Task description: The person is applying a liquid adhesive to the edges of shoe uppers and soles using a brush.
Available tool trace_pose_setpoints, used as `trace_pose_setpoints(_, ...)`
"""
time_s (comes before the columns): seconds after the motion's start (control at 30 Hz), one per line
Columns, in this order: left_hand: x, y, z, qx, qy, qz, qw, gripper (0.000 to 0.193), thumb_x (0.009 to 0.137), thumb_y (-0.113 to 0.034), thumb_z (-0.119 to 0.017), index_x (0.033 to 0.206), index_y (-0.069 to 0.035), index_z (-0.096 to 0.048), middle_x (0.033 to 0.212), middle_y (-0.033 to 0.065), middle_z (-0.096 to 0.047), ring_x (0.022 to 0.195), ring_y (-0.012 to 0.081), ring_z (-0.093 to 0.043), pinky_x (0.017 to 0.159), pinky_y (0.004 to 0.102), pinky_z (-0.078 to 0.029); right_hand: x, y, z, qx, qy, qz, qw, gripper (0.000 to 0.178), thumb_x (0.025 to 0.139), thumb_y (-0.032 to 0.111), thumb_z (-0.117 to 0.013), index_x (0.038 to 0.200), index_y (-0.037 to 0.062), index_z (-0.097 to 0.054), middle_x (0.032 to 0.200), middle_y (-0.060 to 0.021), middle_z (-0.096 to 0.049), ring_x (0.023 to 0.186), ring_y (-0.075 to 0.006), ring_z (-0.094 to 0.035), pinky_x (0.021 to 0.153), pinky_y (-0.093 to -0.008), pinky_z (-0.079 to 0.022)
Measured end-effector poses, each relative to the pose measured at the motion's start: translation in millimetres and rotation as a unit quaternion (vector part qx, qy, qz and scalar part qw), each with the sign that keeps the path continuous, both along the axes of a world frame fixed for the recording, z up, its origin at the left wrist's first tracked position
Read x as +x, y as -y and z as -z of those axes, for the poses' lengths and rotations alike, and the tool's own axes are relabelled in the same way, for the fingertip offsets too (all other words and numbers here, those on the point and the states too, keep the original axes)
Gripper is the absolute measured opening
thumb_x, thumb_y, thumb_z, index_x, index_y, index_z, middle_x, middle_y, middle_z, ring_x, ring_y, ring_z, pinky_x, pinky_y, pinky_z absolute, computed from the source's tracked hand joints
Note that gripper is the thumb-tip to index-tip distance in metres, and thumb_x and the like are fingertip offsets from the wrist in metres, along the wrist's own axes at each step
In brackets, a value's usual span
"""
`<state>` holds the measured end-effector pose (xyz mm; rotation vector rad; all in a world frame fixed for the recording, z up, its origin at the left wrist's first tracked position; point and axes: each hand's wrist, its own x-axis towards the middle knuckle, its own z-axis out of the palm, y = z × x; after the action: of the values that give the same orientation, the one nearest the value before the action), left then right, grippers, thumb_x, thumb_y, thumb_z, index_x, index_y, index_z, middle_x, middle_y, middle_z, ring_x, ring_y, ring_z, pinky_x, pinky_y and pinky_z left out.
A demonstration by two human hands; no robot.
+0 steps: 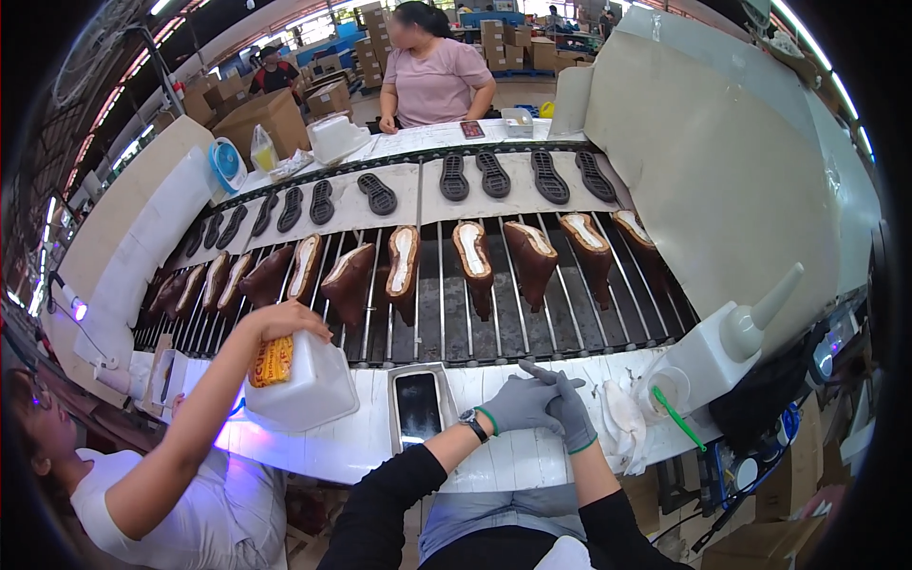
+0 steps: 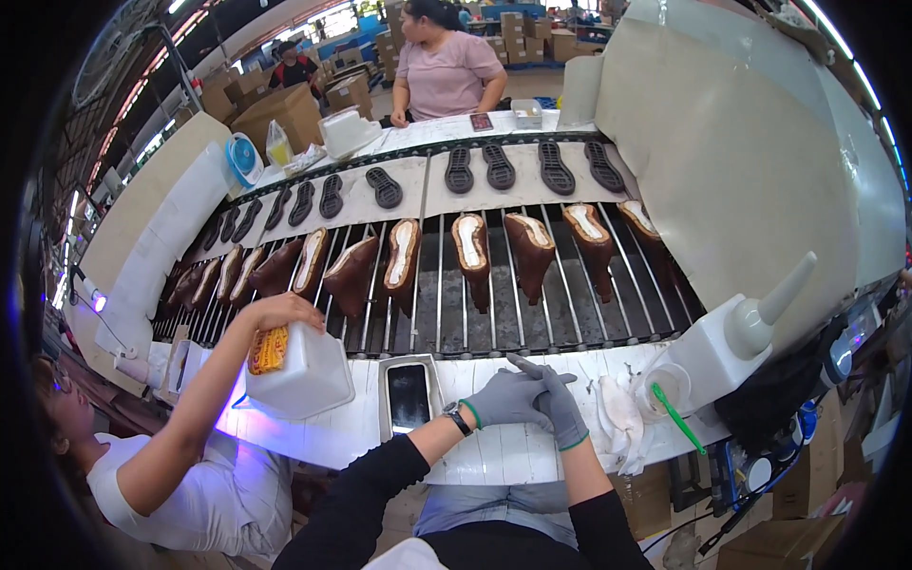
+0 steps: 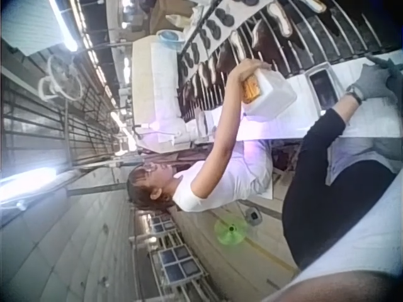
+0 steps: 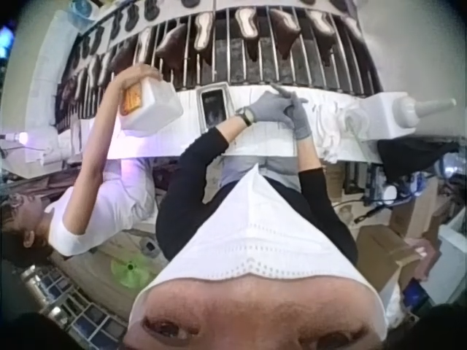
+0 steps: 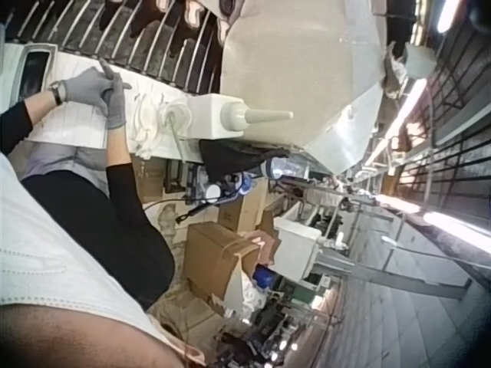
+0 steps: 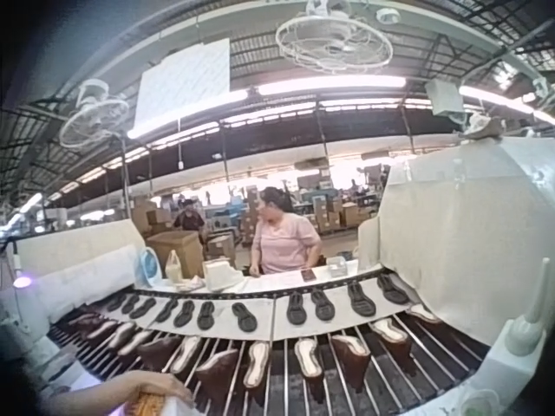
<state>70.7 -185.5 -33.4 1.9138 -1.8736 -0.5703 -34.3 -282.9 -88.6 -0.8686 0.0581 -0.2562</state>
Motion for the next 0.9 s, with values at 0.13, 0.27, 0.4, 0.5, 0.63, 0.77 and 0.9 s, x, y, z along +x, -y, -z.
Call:
trace_pose_setpoints(0.13, -2, -2, 4, -0.026, -0.042, -0.02, 0.999, 0.068, 0.085, -0.063, -0.053, 0.143, -0.027, -0.044, 0.118, 0.0143, -0.064, 0.098, 0.0319, -0.065, 0.082, 0.0435, -0.049, -4, -3, -4, -0.037, 0.007, 0.015, 0.999, 0.073, 0.1, 0.054, -0.033, 0.143, -0.0046, -0.037, 0.142, -0.0221, -0.044, 0.127, -0.0299, -0.049, 0.103, -0.0364, -0.044)
trace_pose_setpoints(0.27, -2, -1, 4, -0.018, -0.058, -0.028, 0.998, 0.06, 0.092, -0.063, -0.042, 0.14, -0.028, -0.048, 0.116, 0.0142, -0.065, 0.098, 0.0318, -0.065, 0.082, 0.0432, -0.048, -5, -2, -2, -0.006, 0.003, -0.009, 1.0, 0.07, 0.101, 0.051, -0.032, 0.142, -0.0051, -0.038, 0.144, -0.0195, -0.043, 0.128, -0.0298, -0.048, 0.105, -0.0369, -0.043)
trace_pose_setpoints(0.4, 0, 0, 2, 0.005, -0.052, -0.014, 0.999, 0.071, 0.084, -0.067, -0.052, 0.144, -0.03, -0.042, 0.114, 0.0126, -0.066, 0.099, 0.031, -0.065, 0.083, 0.0426, -0.048, -3, 2, 7, 0.005, -0.002, 0.001, 1.0, 0.067, 0.102, 0.049, -0.032, 0.142, -0.0052, -0.039, 0.147, -0.0186, -0.04, 0.132, -0.0317, -0.043, 0.109, -0.0393, -0.037)
trace_pose_setpoints(0.5, 1, -2, 2, -0.015, 0.008, 0.011, 1.0, 0.084, 0.075, -0.065, -0.064, 0.147, -0.031, -0.036, 0.115, 0.011, -0.066, 0.101, 0.0299, -0.065, 0.084, 0.0432, -0.048, -1, 6, 16, 0.009, -0.004, -0.001, 1.0, 0.065, 0.102, 0.047, -0.034, 0.14, -0.0052, -0.041, 0.148, -0.0191, -0.039, 0.134, -0.0337, -0.041, 0.112, -0.0426, -0.033)
trace_pose_setpoints(0.63, 1, -2, 2, 0.003, 0.003, 0.009, 1.0, 0.091, 0.07, -0.061, -0.071, 0.148, -0.032, -0.034, 0.117, 0.0101, -0.065, 0.103, 0.0292, -0.064, 0.086, 0.0444, -0.047, 2, 7, 20, 0.009, 0.014, 0.004, 1.0, 0.062, 0.102, 0.045, -0.035, 0.137, -0.0049, -0.046, 0.148, -0.0189, -0.038, 0.134, -0.0358, -0.039, 0.113, -0.0464, -0.031)
trace_pose_setpoints(0.77, 1, -2, 3, -0.001, 0.008, 0.0, 1.0, 0.087, 0.073, -0.059, -0.07, 0.147, -0.032, -0.035, 0.117, 0.0102, -0.066, 0.104, 0.0293, -0.064, 0.085, 0.0437, -0.048, -1, 4, 12, 0.002, -0.001, 0.009, 1.0, 0.062, 0.102, 0.045, -0.033, 0.139, -0.0042, -0.043, 0.148, -0.0188, -0.038, 0.134, -0.0346, -0.04, 0.112, -0.0443, -0.033)
trace_pose_setpoints(0.9, 0, -2, 6, -0.022, -0.028, -0.015, 0.999, 0.068, 0.085, -0.058, -0.058, 0.144, -0.03, -0.041, 0.115, 0.0112, -0.066, 0.104, 0.0304, -0.063, 0.084, 0.044, -0.048, -4, 0, 3, 0.011, -0.012, 0.006, 1.0, 0.065, 0.102, 0.048, -0.032, 0.142, -0.0033, -0.039, 0.148, -0.0178, -0.038, 0.135, -0.0312, -0.04, 0.111, -0.0408, -0.036)
